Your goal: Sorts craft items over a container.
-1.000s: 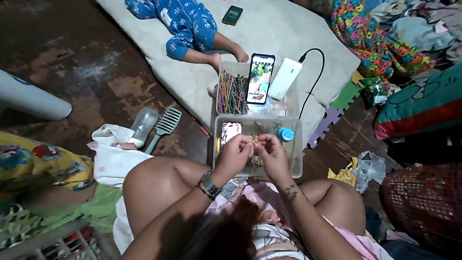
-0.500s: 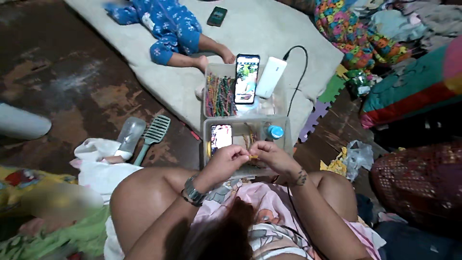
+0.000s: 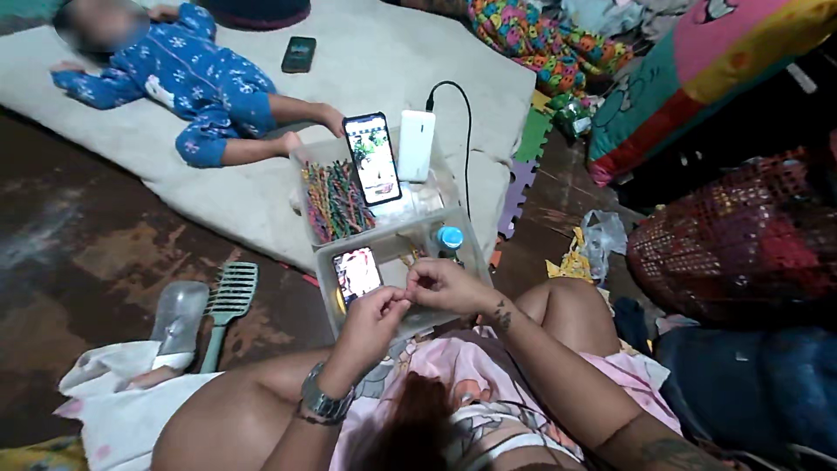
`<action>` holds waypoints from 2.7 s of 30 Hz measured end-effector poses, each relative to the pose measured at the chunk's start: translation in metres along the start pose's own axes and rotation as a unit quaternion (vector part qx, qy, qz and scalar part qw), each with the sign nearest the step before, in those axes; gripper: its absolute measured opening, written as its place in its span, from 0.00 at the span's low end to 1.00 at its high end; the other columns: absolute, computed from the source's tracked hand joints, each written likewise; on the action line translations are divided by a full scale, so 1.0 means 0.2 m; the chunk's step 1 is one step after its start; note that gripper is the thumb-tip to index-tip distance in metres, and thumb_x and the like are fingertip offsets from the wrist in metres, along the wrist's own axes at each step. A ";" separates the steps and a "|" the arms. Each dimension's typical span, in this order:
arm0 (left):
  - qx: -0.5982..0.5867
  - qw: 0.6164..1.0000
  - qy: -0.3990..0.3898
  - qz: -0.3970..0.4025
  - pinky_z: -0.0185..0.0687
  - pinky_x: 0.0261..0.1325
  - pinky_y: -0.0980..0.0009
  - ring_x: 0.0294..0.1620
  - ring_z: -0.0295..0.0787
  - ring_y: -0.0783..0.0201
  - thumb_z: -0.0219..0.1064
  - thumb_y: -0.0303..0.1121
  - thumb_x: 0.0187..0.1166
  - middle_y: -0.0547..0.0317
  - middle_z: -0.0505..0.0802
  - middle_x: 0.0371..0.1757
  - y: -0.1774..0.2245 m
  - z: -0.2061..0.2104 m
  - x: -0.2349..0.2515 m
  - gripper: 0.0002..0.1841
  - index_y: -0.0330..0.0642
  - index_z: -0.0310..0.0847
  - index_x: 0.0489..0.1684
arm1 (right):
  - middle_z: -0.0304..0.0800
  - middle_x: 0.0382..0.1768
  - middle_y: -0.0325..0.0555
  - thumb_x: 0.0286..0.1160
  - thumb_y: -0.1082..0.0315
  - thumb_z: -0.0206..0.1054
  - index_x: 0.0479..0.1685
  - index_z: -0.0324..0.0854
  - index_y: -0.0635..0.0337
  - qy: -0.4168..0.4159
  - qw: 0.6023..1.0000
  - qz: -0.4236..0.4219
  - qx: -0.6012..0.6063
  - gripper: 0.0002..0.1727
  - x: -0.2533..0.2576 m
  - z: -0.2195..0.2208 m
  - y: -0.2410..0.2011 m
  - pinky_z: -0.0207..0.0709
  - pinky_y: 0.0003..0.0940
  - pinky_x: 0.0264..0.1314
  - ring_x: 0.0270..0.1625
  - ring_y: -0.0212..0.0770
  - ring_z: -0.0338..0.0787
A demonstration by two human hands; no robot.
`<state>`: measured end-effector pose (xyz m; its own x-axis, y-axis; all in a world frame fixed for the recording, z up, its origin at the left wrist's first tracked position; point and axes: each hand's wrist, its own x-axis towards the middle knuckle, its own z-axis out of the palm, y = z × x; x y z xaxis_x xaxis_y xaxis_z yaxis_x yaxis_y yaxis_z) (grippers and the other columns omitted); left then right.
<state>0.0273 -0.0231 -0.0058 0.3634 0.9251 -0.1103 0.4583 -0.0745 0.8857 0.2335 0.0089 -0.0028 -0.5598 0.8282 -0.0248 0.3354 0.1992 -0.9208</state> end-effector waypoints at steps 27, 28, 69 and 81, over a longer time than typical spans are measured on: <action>-0.322 0.934 0.141 0.062 0.87 0.49 0.76 0.42 0.88 0.75 0.64 0.23 0.79 0.66 0.92 0.43 0.02 0.06 0.00 0.05 0.36 0.84 0.46 | 0.88 0.43 0.38 0.94 0.63 0.41 0.57 0.76 0.64 0.006 0.925 0.132 0.356 0.19 -0.04 0.19 0.00 0.84 0.28 0.53 0.43 0.30 0.89; -0.318 0.933 0.156 0.060 0.86 0.49 0.78 0.42 0.88 0.77 0.64 0.23 0.79 0.67 0.92 0.42 0.02 0.05 0.00 0.05 0.37 0.85 0.46 | 0.90 0.44 0.38 0.94 0.63 0.41 0.56 0.77 0.64 -0.022 0.922 0.130 0.364 0.19 -0.04 0.20 -0.01 0.85 0.29 0.54 0.45 0.30 0.90; -0.272 0.948 0.137 -0.087 0.75 0.31 0.82 0.24 0.76 0.79 0.62 0.25 0.83 0.67 0.83 0.30 0.04 -0.03 0.00 0.02 0.36 0.79 0.45 | 0.86 0.28 0.28 0.73 0.72 0.72 0.34 0.82 0.58 -0.036 0.970 0.147 0.188 0.04 -0.04 0.16 0.01 0.71 0.16 0.31 0.27 0.17 0.78; -0.438 0.890 0.105 -0.069 0.79 0.32 0.81 0.25 0.79 0.76 0.60 0.21 0.82 0.66 0.84 0.31 0.01 0.00 0.03 0.06 0.42 0.71 0.46 | 0.80 0.24 0.29 0.74 0.70 0.73 0.39 0.81 0.59 0.041 0.964 0.157 0.210 0.06 -0.03 0.20 -0.02 0.69 0.18 0.27 0.22 0.21 0.74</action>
<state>0.0307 -0.0179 -0.0051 0.1510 0.9592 -0.2392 -0.3541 0.2784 0.8928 0.2046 -0.0179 -0.0144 -0.4135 0.8553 -0.3122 0.1314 -0.2833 -0.9500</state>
